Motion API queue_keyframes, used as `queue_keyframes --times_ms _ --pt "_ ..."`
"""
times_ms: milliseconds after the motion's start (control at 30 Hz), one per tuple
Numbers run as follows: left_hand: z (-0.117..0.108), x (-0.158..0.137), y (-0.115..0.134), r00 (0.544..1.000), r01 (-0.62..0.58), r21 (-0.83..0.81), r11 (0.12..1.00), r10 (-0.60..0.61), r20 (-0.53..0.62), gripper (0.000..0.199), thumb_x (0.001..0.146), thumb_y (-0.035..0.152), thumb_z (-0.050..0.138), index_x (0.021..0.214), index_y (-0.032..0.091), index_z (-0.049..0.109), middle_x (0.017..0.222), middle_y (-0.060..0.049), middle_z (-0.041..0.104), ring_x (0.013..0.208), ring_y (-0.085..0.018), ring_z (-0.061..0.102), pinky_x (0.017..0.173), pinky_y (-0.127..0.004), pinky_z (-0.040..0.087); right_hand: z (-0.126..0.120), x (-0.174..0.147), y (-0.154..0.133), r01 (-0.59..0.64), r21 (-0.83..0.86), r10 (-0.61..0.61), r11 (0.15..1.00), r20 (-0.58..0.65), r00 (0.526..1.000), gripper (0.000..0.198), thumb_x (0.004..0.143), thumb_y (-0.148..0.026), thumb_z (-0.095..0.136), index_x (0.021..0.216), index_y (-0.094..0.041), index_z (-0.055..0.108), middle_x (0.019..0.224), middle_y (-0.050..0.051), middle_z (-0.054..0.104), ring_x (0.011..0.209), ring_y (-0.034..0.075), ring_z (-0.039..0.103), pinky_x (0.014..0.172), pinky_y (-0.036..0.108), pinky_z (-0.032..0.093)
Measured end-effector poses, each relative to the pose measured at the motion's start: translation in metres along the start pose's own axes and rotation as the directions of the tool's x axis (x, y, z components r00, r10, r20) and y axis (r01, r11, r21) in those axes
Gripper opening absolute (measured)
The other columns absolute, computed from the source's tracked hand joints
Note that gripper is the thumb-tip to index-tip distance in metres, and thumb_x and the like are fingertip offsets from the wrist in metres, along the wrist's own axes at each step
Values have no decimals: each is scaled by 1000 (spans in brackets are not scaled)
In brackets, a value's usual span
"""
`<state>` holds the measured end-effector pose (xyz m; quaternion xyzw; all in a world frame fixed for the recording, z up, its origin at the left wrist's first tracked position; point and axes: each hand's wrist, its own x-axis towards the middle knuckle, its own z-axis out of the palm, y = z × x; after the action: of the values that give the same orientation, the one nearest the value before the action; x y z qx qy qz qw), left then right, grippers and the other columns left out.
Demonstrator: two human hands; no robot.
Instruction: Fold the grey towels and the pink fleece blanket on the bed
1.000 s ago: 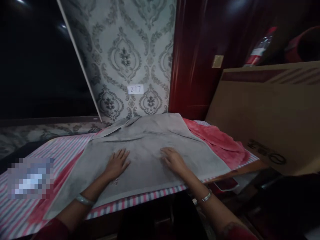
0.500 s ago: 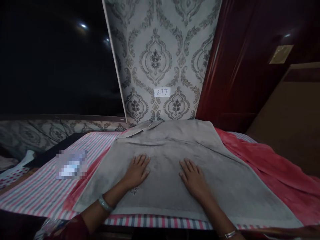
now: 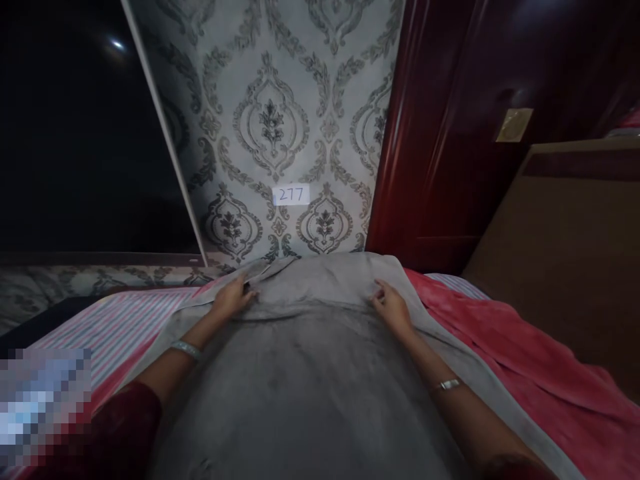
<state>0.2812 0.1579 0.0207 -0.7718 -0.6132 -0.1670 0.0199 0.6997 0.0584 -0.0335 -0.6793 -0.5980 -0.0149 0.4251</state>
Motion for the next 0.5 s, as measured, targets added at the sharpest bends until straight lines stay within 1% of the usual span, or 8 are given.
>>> queue_keyframes --times_ms 33,100,167,200,267,333,400,500 --pt "4 11 3 997 77 7 997 -77 25 52 92 40 58 136 14 52 127 -19 68 120 -32 63 96 -41 50 -1 15 1 -68 -53 67 996 -20 998 62 80 -36 56 139 -16 56 93 7 71 81 24 68 80 38 55" --pt "13 29 9 974 213 15 977 -213 71 56 90 50 60 131 11 55 123 -21 70 117 -34 65 92 -40 52 -1 39 4 -228 -165 218 960 -75 973 75 79 -37 62 148 -13 45 115 16 67 96 28 67 85 39 53" --pt "22 41 13 957 278 15 960 -278 85 50 89 47 63 124 12 60 118 -21 72 114 -35 67 89 -39 52 1 55 6 -350 -222 330 910 -122 936 88 80 -41 66 155 -9 33 136 26 55 108 34 64 89 41 51" --pt "26 46 14 956 284 13 959 -284 78 43 89 41 62 121 13 62 117 -20 72 113 -34 67 89 -38 52 2 62 8 -384 -232 366 894 -118 923 91 81 -42 67 156 -7 29 139 28 52 113 37 62 89 42 50" --pt "31 54 15 959 280 5 960 -280 48 30 92 30 58 116 14 64 116 -17 73 113 -32 67 89 -36 51 4 71 13 -417 -245 411 875 -78 908 84 84 -43 65 153 -5 35 134 28 56 115 39 61 89 43 49" --pt "33 60 15 961 275 -1 961 -275 10 25 96 27 51 115 16 63 114 -15 73 111 -29 67 89 -34 50 2 78 20 -444 -250 441 860 -69 895 65 86 -40 62 140 -7 52 120 25 65 109 37 63 86 41 48" --pt "33 67 14 961 261 -57 964 -265 -77 26 99 28 45 117 16 60 111 -14 72 108 -27 67 89 -33 49 -4 84 31 -472 -209 448 857 -153 881 48 86 -37 61 124 -8 63 109 21 69 100 33 64 82 38 47" --pt "38 77 12 941 211 -188 959 -251 -228 29 102 24 38 123 11 54 108 -14 70 102 -26 66 89 -35 49 -14 90 51 -485 -128 419 865 -349 838 44 88 -34 58 119 -4 64 110 23 67 100 31 62 84 37 46"
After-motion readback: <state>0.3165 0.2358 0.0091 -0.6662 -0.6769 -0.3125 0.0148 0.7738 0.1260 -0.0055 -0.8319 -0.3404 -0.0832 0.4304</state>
